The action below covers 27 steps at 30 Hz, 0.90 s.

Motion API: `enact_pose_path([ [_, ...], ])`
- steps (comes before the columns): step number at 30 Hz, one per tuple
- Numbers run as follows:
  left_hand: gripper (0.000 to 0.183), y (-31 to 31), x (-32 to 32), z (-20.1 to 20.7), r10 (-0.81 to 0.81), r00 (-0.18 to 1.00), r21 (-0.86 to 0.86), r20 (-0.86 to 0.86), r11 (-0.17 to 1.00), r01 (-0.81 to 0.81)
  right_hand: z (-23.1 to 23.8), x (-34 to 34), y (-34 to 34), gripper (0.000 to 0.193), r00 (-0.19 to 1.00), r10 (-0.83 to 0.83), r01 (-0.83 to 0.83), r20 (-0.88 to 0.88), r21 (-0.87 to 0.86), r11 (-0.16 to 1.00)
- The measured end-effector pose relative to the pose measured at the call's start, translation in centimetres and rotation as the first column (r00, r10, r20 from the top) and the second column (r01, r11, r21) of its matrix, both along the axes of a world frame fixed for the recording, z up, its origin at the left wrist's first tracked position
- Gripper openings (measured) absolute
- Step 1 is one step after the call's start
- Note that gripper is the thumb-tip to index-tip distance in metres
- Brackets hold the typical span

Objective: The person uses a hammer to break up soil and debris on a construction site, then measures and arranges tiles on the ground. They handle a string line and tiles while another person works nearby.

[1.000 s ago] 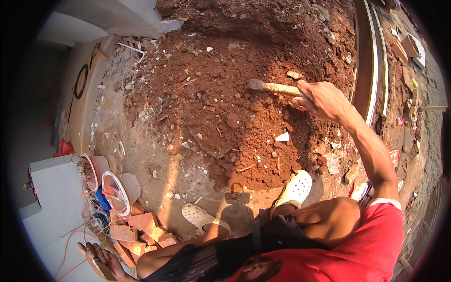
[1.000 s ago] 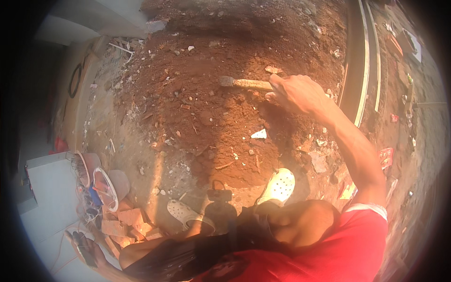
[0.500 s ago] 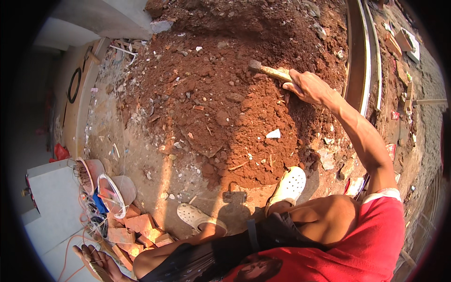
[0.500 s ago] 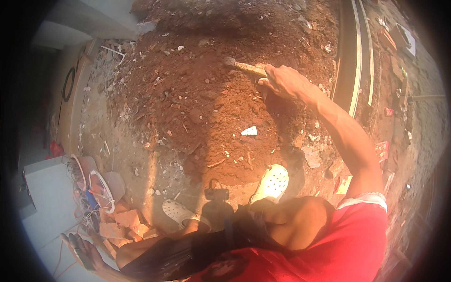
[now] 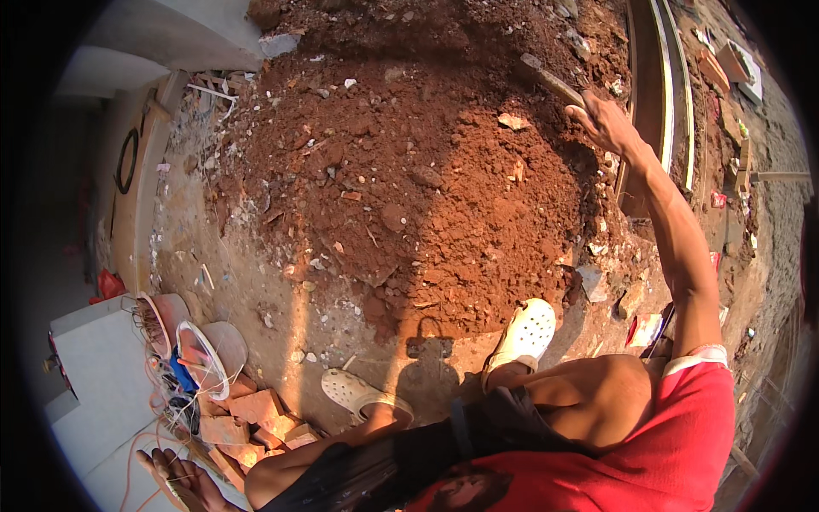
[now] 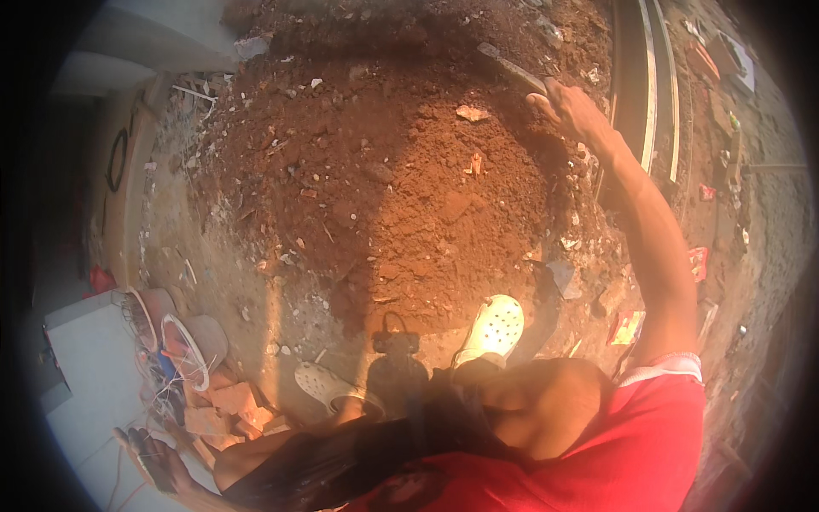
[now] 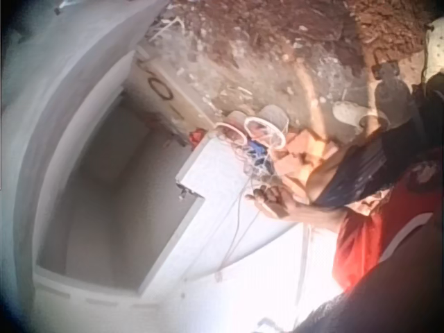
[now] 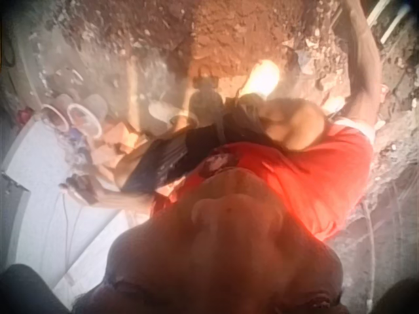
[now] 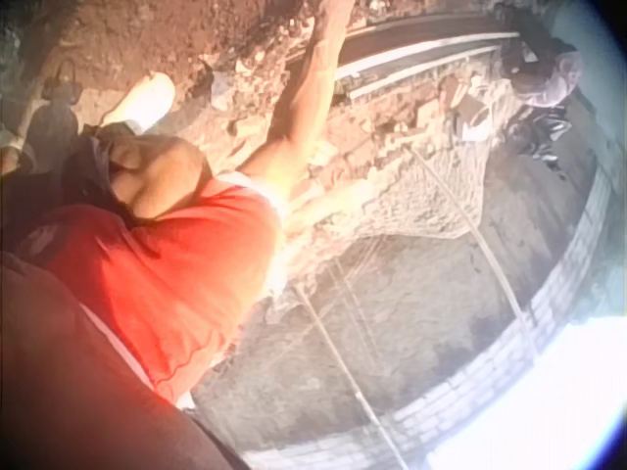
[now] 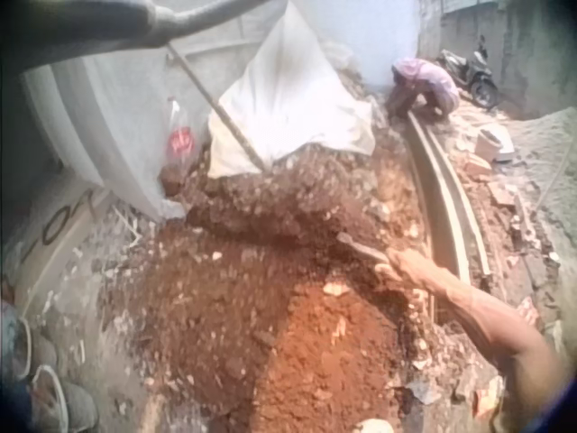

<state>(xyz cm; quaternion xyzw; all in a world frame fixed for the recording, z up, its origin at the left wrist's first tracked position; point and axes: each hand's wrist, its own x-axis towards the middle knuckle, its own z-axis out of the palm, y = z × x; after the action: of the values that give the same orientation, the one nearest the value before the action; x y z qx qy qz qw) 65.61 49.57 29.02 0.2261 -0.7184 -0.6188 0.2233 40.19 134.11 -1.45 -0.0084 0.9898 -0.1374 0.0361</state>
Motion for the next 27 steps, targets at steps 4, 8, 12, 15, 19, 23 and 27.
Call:
enact_pose_path([
  [4,0.07,4.1,-1.5,0.1,0.166,0.986,-0.082,-0.006,0.983,-0.166,-0.6,0.2,-3.0,0.052,0.991,0.092,-0.083,0.093,-0.098,0.992],
  [8,0.069,8.6,-2.9,0.7,0.106,0.994,-0.023,0.004,0.994,-0.106,3.6,4.0,-11.3,0.049,0.947,0.223,-0.227,0.23,-0.013,0.974],
  [12,0.064,1.4,-0.6,0.1,-0.309,0.945,0.178,-0.107,0.929,0.324,7.5,5.3,-10.7,0.051,0.957,0.252,-0.264,0.146,0.074,0.962],
  [15,0.064,1.3,0.0,0.0,-0.209,0.972,0.165,-0.107,0.96,0.225,7.8,2.6,-7.7,0.052,0.982,0.188,-0.184,-0.023,0.124,0.975],
  [19,0.065,-0.3,0.2,-0.4,-0.271,0.955,0.168,-0.123,0.943,0.289,2.3,-4.5,-3.4,0.048,0.991,0.098,-0.087,-0.088,0.123,0.989],
  [23,0.062,7.2,-1.6,0.5,0.057,0.986,0.137,-0.155,0.99,-0.036,1.0,-4.6,-8.7,0.052,0.972,0.228,-0.23,0.049,0.028,0.973],
  [27,0.062,8.0,-1.8,0.5,0.158,0.972,0.121,-0.172,0.983,-0.138,5.4,1.3,-12.4,0.046,0.937,0.294,-0.306,0.191,0.037,0.951],
])
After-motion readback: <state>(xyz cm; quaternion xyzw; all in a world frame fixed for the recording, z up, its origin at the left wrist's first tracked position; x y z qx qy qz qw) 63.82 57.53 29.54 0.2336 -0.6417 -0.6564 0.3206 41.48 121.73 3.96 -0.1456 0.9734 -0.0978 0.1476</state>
